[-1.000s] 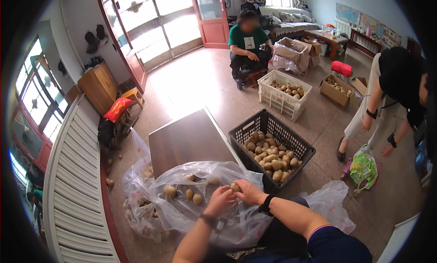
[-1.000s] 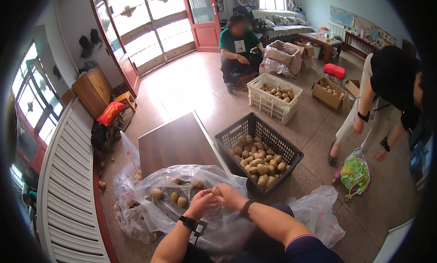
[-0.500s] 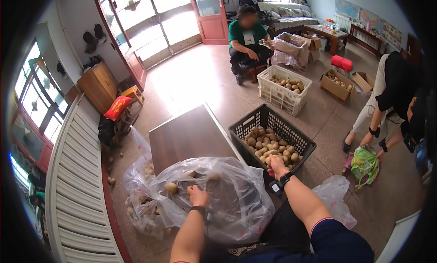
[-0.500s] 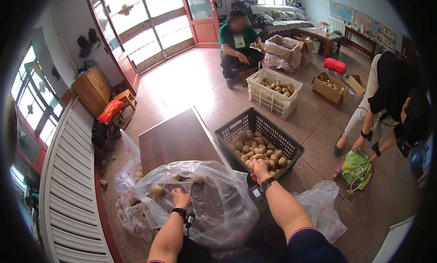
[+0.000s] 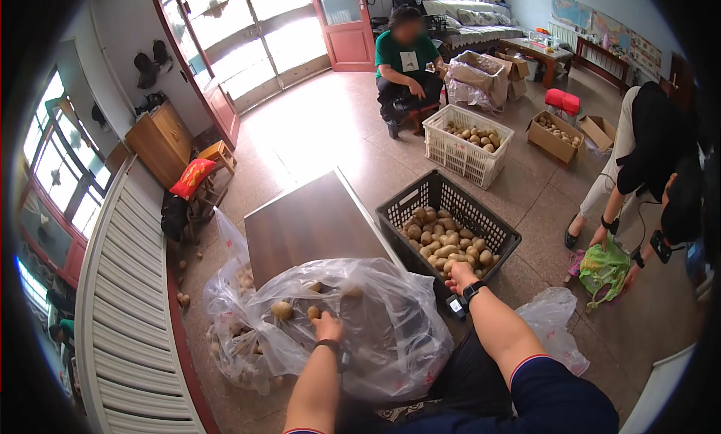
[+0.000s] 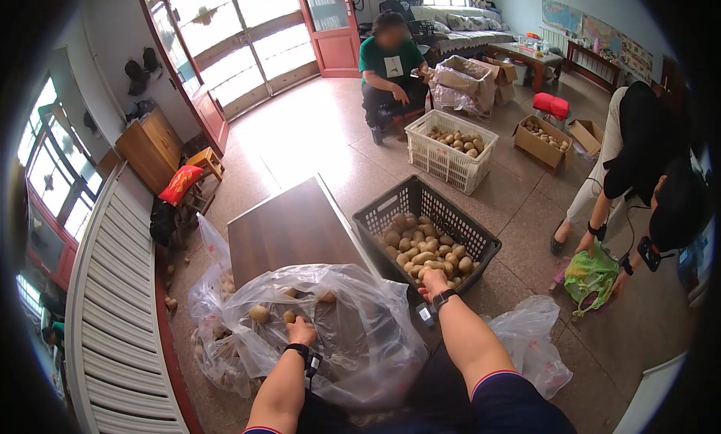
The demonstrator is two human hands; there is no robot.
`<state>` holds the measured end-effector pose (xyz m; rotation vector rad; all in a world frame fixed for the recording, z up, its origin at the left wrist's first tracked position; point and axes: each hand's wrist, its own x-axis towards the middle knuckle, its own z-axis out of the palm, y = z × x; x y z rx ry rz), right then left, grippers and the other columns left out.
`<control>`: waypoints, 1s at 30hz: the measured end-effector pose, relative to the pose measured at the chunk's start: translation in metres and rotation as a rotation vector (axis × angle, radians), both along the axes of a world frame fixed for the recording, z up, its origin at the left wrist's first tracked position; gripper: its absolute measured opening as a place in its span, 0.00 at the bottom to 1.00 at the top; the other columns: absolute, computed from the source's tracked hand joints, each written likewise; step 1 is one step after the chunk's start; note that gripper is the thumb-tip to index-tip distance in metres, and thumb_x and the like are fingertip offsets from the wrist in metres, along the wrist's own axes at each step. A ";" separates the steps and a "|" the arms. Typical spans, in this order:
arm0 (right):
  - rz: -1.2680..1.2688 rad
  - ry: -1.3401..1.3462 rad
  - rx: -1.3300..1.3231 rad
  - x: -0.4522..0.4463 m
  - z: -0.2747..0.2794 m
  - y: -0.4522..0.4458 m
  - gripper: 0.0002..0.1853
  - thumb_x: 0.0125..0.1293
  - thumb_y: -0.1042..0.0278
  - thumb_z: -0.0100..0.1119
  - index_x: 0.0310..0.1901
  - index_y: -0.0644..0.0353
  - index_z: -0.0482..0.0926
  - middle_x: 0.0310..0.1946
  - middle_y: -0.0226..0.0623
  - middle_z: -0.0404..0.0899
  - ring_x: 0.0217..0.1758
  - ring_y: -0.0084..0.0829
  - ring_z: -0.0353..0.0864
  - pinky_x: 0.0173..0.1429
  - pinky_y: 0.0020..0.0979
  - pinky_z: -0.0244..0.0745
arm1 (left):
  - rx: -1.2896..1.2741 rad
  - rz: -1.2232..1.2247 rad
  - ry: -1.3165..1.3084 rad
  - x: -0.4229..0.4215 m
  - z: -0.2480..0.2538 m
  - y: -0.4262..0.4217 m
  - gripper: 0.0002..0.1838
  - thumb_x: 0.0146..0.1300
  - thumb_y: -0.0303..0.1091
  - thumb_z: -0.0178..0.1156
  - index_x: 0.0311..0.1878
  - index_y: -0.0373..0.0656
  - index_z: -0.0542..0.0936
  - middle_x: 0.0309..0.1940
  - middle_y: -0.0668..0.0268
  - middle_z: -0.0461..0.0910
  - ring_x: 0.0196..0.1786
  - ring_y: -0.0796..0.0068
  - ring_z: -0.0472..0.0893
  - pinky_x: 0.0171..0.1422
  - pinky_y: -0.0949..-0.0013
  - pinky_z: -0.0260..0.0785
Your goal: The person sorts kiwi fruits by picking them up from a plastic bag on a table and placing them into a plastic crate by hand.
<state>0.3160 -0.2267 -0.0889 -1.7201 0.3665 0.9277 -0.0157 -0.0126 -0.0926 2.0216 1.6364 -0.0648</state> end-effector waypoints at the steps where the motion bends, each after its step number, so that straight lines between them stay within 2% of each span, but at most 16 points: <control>1: 0.001 -0.016 0.036 -0.002 0.003 -0.001 0.15 0.69 0.53 0.49 0.44 0.57 0.74 0.31 0.34 0.75 0.24 0.33 0.76 0.26 0.38 0.68 | 0.022 -0.020 0.002 -0.001 -0.006 0.002 0.26 0.54 0.36 0.62 0.57 0.39 0.75 0.60 0.42 0.71 0.58 0.42 0.77 0.64 0.55 0.70; 6: 0.177 -0.185 0.034 -0.006 0.005 0.007 0.16 0.66 0.57 0.53 0.48 0.58 0.75 0.36 0.36 0.77 0.27 0.34 0.80 0.26 0.37 0.69 | 0.002 -0.099 -0.144 0.009 -0.004 0.001 0.26 0.52 0.38 0.64 0.53 0.36 0.75 0.48 0.45 0.81 0.50 0.48 0.82 0.58 0.55 0.73; 8: 0.177 -0.492 -0.076 -0.011 -0.001 0.017 0.20 0.64 0.57 0.57 0.53 0.61 0.75 0.37 0.37 0.79 0.28 0.33 0.81 0.30 0.35 0.73 | 0.028 -0.117 -0.200 0.016 -0.004 -0.005 0.26 0.51 0.39 0.64 0.52 0.35 0.75 0.44 0.46 0.83 0.47 0.51 0.84 0.55 0.56 0.75; 9: 0.177 -0.491 -0.075 -0.015 -0.005 0.021 0.20 0.64 0.57 0.57 0.53 0.61 0.75 0.37 0.37 0.79 0.28 0.33 0.81 0.30 0.35 0.73 | -0.009 -0.116 -0.267 0.020 -0.005 -0.006 0.25 0.52 0.40 0.64 0.51 0.35 0.75 0.43 0.49 0.83 0.44 0.55 0.84 0.50 0.58 0.76; 11: 0.256 -0.969 -0.064 -0.023 -0.013 0.028 0.22 0.62 0.58 0.58 0.53 0.63 0.76 0.35 0.44 0.83 0.34 0.32 0.84 0.41 0.34 0.78 | -0.046 -0.117 -0.334 0.027 -0.009 -0.013 0.24 0.53 0.40 0.64 0.51 0.36 0.75 0.42 0.52 0.83 0.41 0.59 0.84 0.46 0.59 0.78; 12: 0.255 -0.968 -0.064 -0.032 -0.003 0.029 0.22 0.62 0.58 0.58 0.53 0.63 0.76 0.35 0.44 0.83 0.34 0.32 0.84 0.41 0.34 0.78 | -0.191 -0.081 -0.475 0.031 -0.008 -0.017 0.24 0.54 0.40 0.64 0.50 0.35 0.75 0.39 0.53 0.83 0.38 0.61 0.84 0.43 0.60 0.78; 13: 0.320 -0.986 0.107 -0.048 0.022 0.027 0.22 0.62 0.59 0.60 0.54 0.63 0.75 0.35 0.44 0.83 0.34 0.35 0.83 0.42 0.35 0.78 | -0.337 -0.043 -0.616 0.035 -0.007 -0.022 0.23 0.55 0.40 0.63 0.50 0.34 0.75 0.37 0.54 0.83 0.35 0.64 0.84 0.41 0.61 0.77; 14: 0.385 -1.000 0.279 -0.063 0.045 0.026 0.22 0.62 0.60 0.62 0.54 0.62 0.75 0.35 0.43 0.83 0.35 0.37 0.83 0.43 0.36 0.78 | -0.337 -0.044 -0.616 0.039 0.000 -0.030 0.23 0.55 0.40 0.63 0.50 0.34 0.75 0.37 0.54 0.83 0.35 0.64 0.84 0.41 0.61 0.77; 15: 0.385 -1.000 0.279 -0.075 0.059 0.024 0.22 0.62 0.60 0.62 0.54 0.62 0.75 0.35 0.43 0.83 0.35 0.37 0.83 0.43 0.36 0.78 | -0.467 -0.031 -0.669 0.042 0.015 -0.040 0.19 0.59 0.39 0.61 0.49 0.37 0.75 0.35 0.60 0.80 0.33 0.69 0.81 0.38 0.65 0.77; 17: 0.671 -0.913 0.365 -0.097 0.074 0.023 0.19 0.61 0.66 0.63 0.54 0.61 0.76 0.37 0.37 0.82 0.35 0.32 0.82 0.43 0.31 0.77 | -0.669 -0.007 -0.788 0.045 0.034 -0.055 0.15 0.65 0.40 0.58 0.49 0.40 0.74 0.34 0.67 0.78 0.32 0.75 0.79 0.34 0.69 0.77; 18: 0.671 -0.912 0.366 -0.106 0.075 0.023 0.19 0.61 0.66 0.63 0.54 0.61 0.76 0.37 0.37 0.82 0.35 0.32 0.82 0.43 0.31 0.77 | -0.669 -0.007 -0.787 0.046 0.036 -0.060 0.15 0.65 0.40 0.58 0.49 0.40 0.74 0.34 0.67 0.78 0.32 0.75 0.79 0.34 0.69 0.77; 20: 1.002 -1.061 0.382 -0.124 0.071 0.024 0.22 0.60 0.64 0.66 0.56 0.58 0.75 0.44 0.38 0.80 0.39 0.38 0.83 0.45 0.34 0.78 | -0.851 0.006 -0.903 0.047 0.038 -0.066 0.12 0.67 0.38 0.56 0.48 0.41 0.75 0.34 0.68 0.77 0.32 0.76 0.78 0.36 0.69 0.77; 23: 1.137 -1.192 0.393 -0.145 0.063 0.022 0.26 0.59 0.62 0.67 0.58 0.56 0.73 0.51 0.40 0.75 0.45 0.43 0.82 0.50 0.38 0.79 | -1.066 -0.096 -0.985 0.045 0.027 -0.061 0.11 0.70 0.37 0.54 0.48 0.41 0.76 0.37 0.68 0.79 0.35 0.77 0.80 0.40 0.70 0.77; 24: 1.138 -1.192 0.394 -0.148 0.062 0.022 0.26 0.59 0.62 0.67 0.58 0.56 0.73 0.51 0.40 0.75 0.45 0.43 0.82 0.50 0.38 0.79 | -1.065 -0.095 -0.985 0.046 0.029 -0.063 0.11 0.70 0.37 0.54 0.48 0.41 0.76 0.37 0.68 0.79 0.35 0.77 0.80 0.40 0.70 0.77; 26: 1.216 -1.152 0.300 -0.152 0.059 0.021 0.29 0.58 0.57 0.68 0.60 0.54 0.70 0.57 0.44 0.71 0.55 0.48 0.79 0.57 0.43 0.76 | -1.112 -0.047 -1.029 0.047 0.034 -0.066 0.11 0.72 0.37 0.54 0.50 0.41 0.77 0.41 0.67 0.81 0.38 0.77 0.82 0.44 0.71 0.77; 30: 1.167 -1.113 0.282 -0.149 0.042 0.026 0.29 0.57 0.57 0.68 0.59 0.54 0.71 0.57 0.45 0.71 0.57 0.49 0.77 0.58 0.43 0.75 | -1.162 -0.075 -1.014 0.045 0.052 -0.070 0.13 0.72 0.38 0.55 0.53 0.40 0.76 0.45 0.65 0.82 0.42 0.75 0.83 0.47 0.71 0.77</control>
